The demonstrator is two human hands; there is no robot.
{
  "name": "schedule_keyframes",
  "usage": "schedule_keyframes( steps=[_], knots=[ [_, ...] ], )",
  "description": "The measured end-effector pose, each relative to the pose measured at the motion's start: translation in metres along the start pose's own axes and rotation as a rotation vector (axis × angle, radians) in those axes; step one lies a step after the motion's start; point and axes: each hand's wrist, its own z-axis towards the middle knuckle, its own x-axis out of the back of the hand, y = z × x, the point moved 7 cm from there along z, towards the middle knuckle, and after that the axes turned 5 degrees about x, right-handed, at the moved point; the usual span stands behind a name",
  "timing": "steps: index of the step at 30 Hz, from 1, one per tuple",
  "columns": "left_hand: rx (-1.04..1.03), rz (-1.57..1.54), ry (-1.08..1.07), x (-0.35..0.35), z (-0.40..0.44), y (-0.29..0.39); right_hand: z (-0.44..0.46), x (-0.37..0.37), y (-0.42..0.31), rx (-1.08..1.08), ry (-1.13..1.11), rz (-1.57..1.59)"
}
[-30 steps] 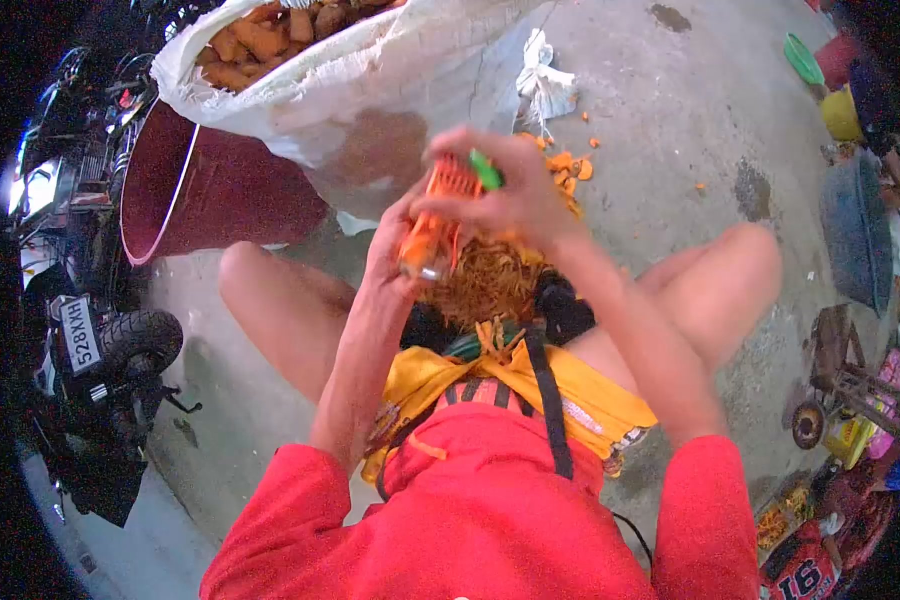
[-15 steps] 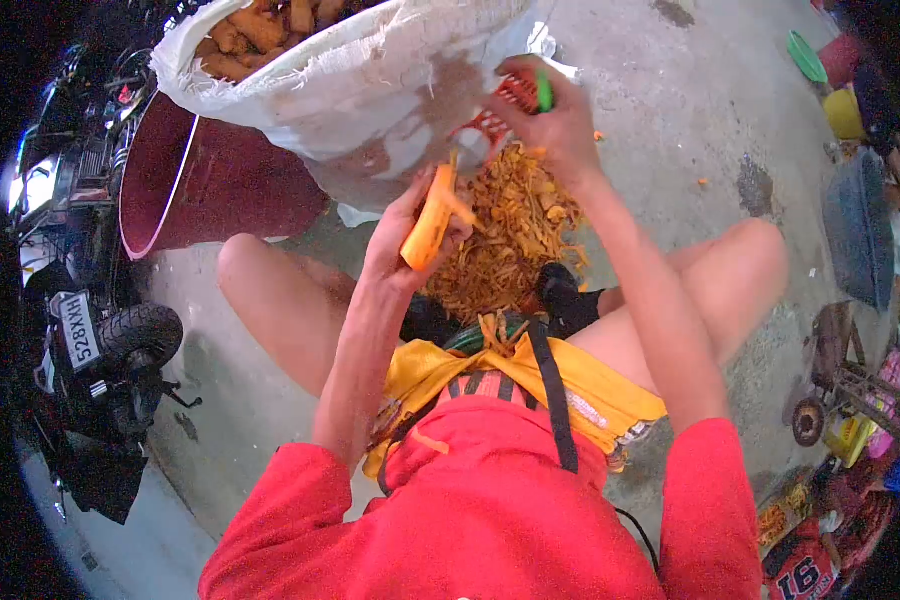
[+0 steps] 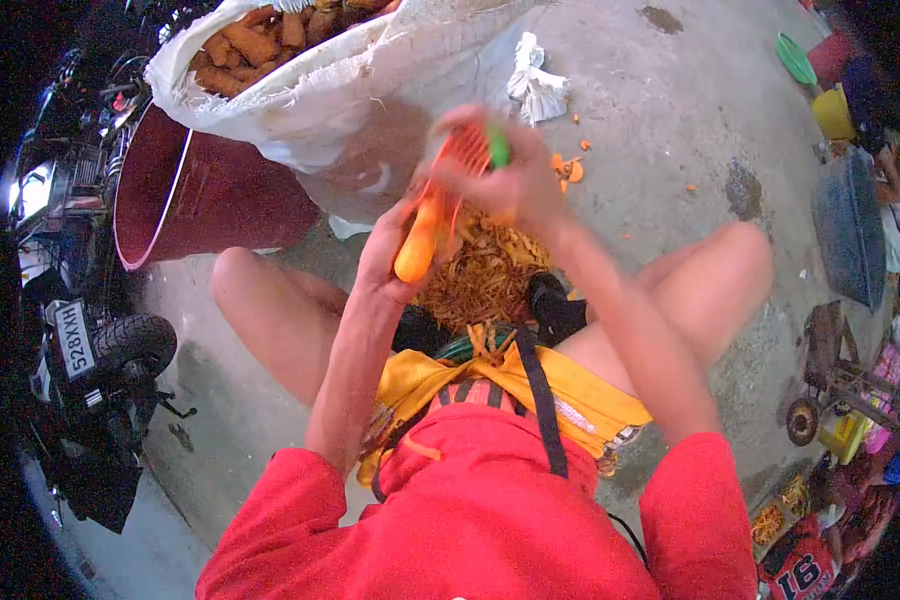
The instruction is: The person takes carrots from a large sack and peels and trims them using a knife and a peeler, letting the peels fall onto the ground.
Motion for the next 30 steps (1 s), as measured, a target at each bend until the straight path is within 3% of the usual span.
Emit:
schedule_keyframes(
  steps=[1,3,5,7,8,11,12,13,15,18,19,20,21,23,24,25,27,28,30],
  knots=[
    [-0.063,0.104,0.098,0.003,-0.001,0.006,-0.001,-0.002,-0.002,0.004,0.0,0.001],
    [-0.01,0.097,0.042,0.019,0.008,0.007,-0.009,-0.023,-0.021,0.279,-0.216,-0.021],
    [0.057,0.088,-0.006,0.026,0.007,0.0,0.002,-0.01,0.004,0.159,-0.172,-0.044],
    [-0.018,0.093,0.042,0.019,0.007,0.006,0.019,0.027,0.046,-0.165,0.161,0.075],
    [0.095,-0.062,-0.084,0.007,0.0,0.0,0.017,0.027,0.048,-0.161,0.16,0.074],
    [0.152,-0.247,-0.147,0.006,0.01,-0.003,0.004,0.016,0.027,-0.104,0.167,0.103],
    [0.147,-0.246,-0.148,-0.004,0.007,-0.002,-0.003,-0.003,-0.007,0.096,0.023,0.062],
    [0.083,-0.144,-0.021,-0.012,-0.001,0.003,-0.01,-0.017,-0.034,0.295,-0.119,0.022],
    [0.026,-0.039,0.125,-0.003,-0.009,0.007,-0.018,-0.024,-0.028,0.289,-0.221,-0.031],
    [0.052,0.027,-0.041,0.011,0.003,0.005,-0.002,0.004,0.032,-0.027,0.098,0.068],
    [0.101,-0.102,-0.214,0.01,0.007,0.005,0.008,0.015,0.044,-0.022,0.096,0.062],
    [0.147,-0.231,-0.385,0.004,0.006,0.005,0.014,0.033,0.062,-0.084,0.135,-0.087],
    [0.145,-0.231,-0.388,-0.005,0.002,0.004,0.013,0.048,0.074,-0.147,0.176,-0.233],
    [-0.09,0.139,-0.077,-0.012,-0.007,0.011,0.007,0.055,0.084,-0.211,0.091,-0.266],
    [0.052,0.093,0.023,0.006,-0.002,-0.004,0.006,0.053,0.09,-0.273,0.001,-0.3],
    [0.041,0.087,0.017,0.024,0.005,-0.011,0.005,0.054,0.088,-0.263,-0.008,-0.302],
    [0.09,0.399,0.198,0.067,0.016,-0.029,-0.006,0.039,0.086,-0.2,-0.336,-0.736],
    [0.009,0.662,0.332,0.044,-0.004,-0.016,-0.01,0.032,0.09,-0.178,-0.419,-0.804],
    [-0.063,0.785,0.34,0.042,-0.003,-0.007,-0.024,0.02,0.09,-0.194,-0.501,-0.826]
  ],
)
